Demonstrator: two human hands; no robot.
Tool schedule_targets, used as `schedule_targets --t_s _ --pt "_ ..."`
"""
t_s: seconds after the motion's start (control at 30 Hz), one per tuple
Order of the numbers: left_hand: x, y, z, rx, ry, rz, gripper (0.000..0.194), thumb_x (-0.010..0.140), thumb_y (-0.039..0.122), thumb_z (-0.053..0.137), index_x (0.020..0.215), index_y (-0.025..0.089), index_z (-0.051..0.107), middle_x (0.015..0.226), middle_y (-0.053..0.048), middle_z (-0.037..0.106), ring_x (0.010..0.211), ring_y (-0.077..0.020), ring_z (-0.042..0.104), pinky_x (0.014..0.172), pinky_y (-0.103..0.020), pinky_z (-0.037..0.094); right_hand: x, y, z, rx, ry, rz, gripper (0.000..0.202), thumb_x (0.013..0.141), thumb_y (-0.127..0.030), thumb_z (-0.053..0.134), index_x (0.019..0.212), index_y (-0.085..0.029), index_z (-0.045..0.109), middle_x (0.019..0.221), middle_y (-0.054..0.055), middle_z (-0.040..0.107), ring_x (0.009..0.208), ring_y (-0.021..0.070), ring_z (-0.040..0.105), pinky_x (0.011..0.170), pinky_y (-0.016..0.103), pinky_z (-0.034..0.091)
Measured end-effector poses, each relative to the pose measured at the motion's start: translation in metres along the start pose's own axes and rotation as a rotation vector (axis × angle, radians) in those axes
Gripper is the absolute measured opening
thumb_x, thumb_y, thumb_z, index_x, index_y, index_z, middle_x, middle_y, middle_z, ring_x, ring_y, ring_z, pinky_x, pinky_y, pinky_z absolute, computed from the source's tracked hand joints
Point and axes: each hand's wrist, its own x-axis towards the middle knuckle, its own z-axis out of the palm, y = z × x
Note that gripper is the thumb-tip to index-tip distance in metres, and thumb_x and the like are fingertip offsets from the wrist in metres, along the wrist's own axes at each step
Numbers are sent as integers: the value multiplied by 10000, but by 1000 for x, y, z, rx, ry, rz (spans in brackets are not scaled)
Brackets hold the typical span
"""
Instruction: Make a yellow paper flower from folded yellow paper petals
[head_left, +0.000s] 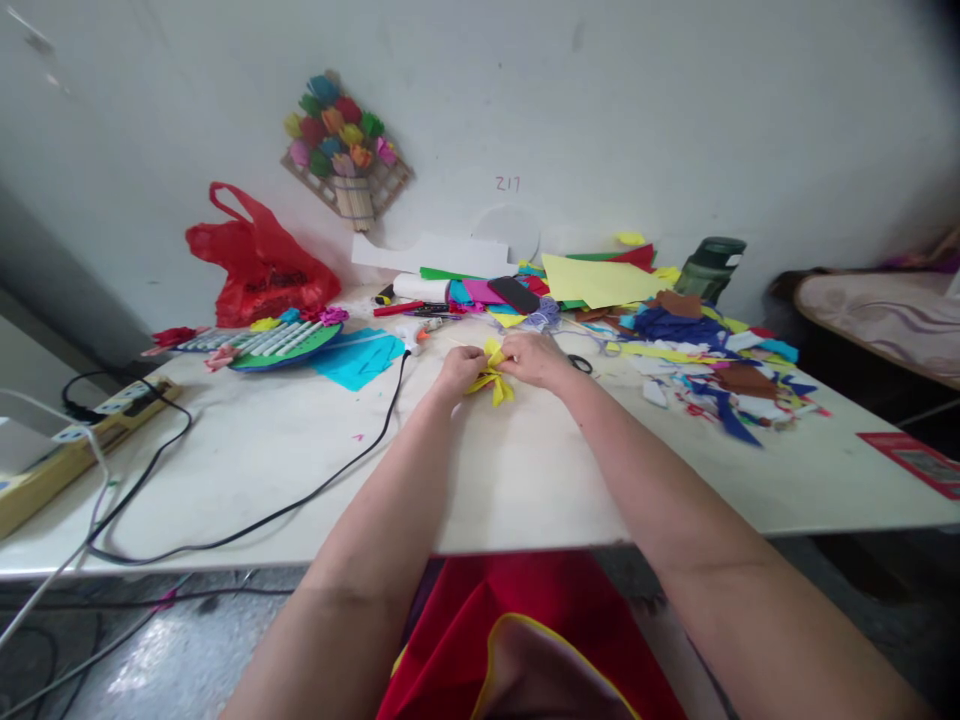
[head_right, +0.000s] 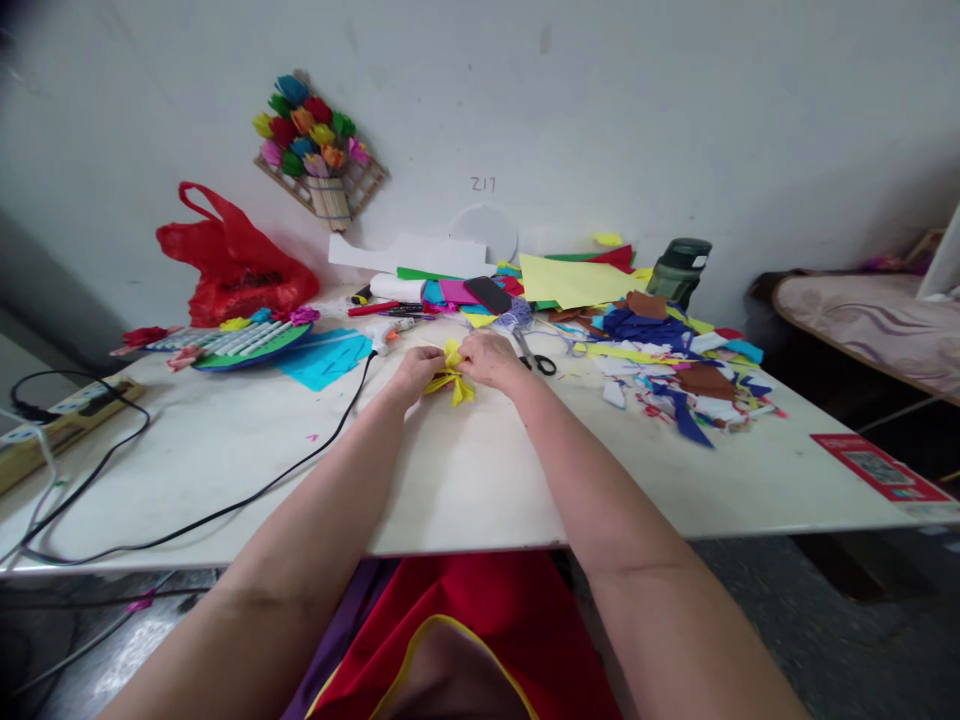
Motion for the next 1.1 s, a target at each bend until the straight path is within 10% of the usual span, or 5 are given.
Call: schedule_targets --t_s 0.23,0.53,0.8,1.1 --pt "5 2 -15 -376 -61 -85 510 756 631 499 821 137 603 642 -62 626 542 -148 606 434 -216 392 -1 -4 -4 125 201 325 220 727 -312 572 553 -191 630 591 27 611 602 160 515 556 280 303" --pt "1 -1 -15 -236 -296 118 417 576 228 780 944 135 609 843 -35 660 689 -109 644 526 -169 436 3 -1 1 217 365 464 240 708 -310 572 507 -181 556 529 -4 518 539 118 432 501 258 245" --pt "10 -9 -14 -346 -208 101 298 572 138 770 806 111 588 744 -7 645 625 -82 624 677 -220 507 -4 -10 2 -63 348 198 159 806 -251 543 718 -183 655 1009 59 651 757 152 561 558 253 322" --pt "4 -3 -11 -264 -179 73 279 551 180 787 731 95 592 635 3 607 530 -68 575 570 -196 474 -5 -4 9 21 363 181 159 816 -225 545 748 -184 683 1002 63 685 817 164 599 639 252 408"
